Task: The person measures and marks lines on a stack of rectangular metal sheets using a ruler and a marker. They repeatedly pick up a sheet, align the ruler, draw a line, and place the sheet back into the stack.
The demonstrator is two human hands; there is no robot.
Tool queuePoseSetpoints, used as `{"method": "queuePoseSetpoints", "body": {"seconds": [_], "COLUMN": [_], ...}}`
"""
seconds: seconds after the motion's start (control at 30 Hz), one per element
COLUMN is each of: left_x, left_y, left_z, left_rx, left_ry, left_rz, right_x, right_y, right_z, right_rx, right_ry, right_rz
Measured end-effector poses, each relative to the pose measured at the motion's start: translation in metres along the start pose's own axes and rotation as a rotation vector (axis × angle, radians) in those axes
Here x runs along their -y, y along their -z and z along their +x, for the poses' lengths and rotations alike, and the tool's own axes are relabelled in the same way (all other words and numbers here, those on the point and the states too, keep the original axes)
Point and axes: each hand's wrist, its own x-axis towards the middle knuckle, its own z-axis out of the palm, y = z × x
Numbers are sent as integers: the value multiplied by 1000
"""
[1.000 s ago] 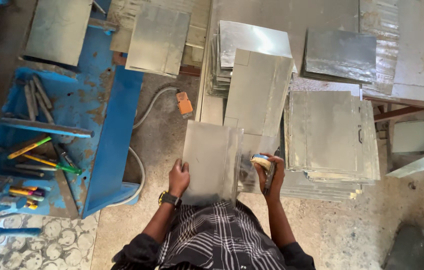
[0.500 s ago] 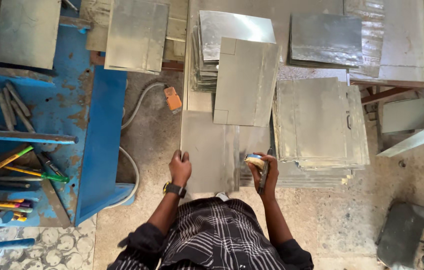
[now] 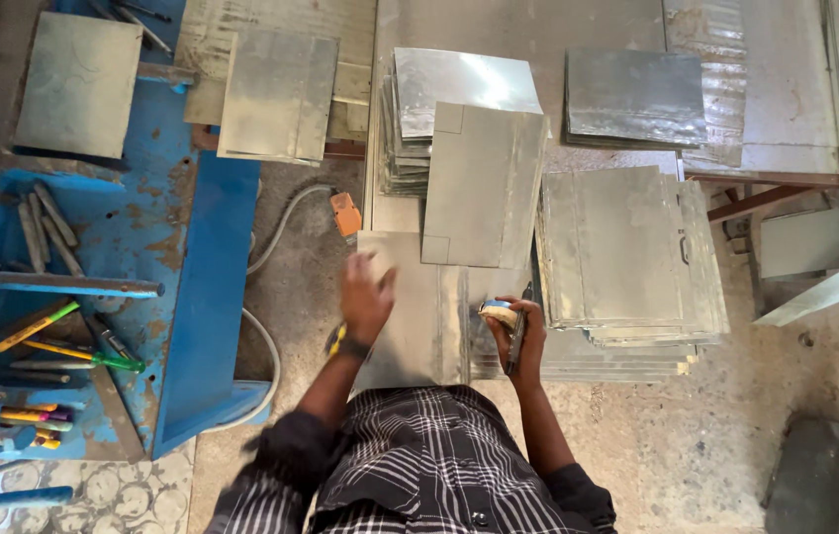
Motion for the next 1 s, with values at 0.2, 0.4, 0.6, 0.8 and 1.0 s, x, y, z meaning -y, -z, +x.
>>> {"method": "queuePoseSetpoints", "body": {"seconds": [0.2,0.4,0.6,0.8,1.0], "left_x": [-52,-81,-78,-58,-56], "left_y": [-84,-100,-77,-49,-29], "left_z": [94,126,200,156,51], "left_rx": [140,-69,8,-458,317], "left_ry": [115,323,402,-89,147], "left_rz": [-106,-320,-123,166,-286], "right_x": [-6,-12,-13,-8,4], "right_y": [1,14,20,11,-5], "right_z": [5,9,8,13,19], "right_rx": [-27,-127,-171,-125,-18], "right_ry": [-17,-49,-79,-45,8], "right_rz": [49,-69,-66,-64,-31]}}
